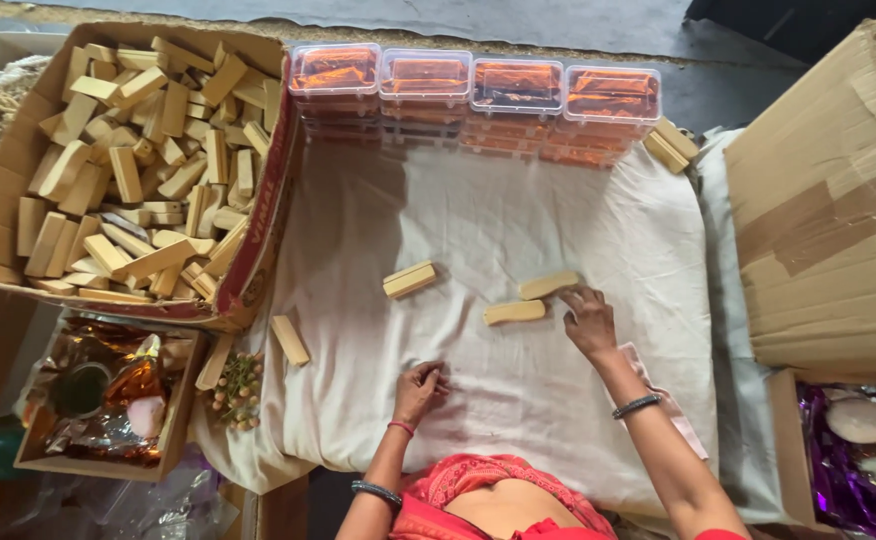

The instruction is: Wiping and polishing wooden blocks with a cloth and arranging them on a white surface.

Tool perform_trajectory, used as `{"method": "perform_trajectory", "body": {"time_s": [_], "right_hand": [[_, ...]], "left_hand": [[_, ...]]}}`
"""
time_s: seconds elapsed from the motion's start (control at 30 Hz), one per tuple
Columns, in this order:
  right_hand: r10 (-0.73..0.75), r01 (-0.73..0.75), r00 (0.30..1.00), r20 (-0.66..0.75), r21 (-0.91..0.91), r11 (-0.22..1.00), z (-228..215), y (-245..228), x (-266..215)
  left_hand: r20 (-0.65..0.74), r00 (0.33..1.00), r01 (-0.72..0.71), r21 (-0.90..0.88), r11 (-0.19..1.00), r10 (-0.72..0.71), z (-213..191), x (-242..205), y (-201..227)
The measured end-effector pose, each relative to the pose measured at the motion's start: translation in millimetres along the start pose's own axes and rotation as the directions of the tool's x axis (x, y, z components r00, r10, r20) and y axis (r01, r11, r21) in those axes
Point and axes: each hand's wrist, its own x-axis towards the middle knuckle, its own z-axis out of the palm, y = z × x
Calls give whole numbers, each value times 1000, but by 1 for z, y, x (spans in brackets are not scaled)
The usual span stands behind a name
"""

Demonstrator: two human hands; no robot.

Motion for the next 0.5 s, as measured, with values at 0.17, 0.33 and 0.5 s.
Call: {"method": "perform_trajectory", "body": {"time_s": [0.17,0.33,0.5], "right_hand": [[115,-105,989,-91,105,989,-1,24,-11],[-14,22,996,-89,85,996,-6,4,16],[-199,199,980,12,-96,975,0,-19,41]], "left_hand": [[18,1000,-11,-27,1000,12,-1,4,-8],[7,1000,-8,-39,999,8,-2,7,-12],[5,1000,15,-58,998,-15,-3,9,-14]]}}
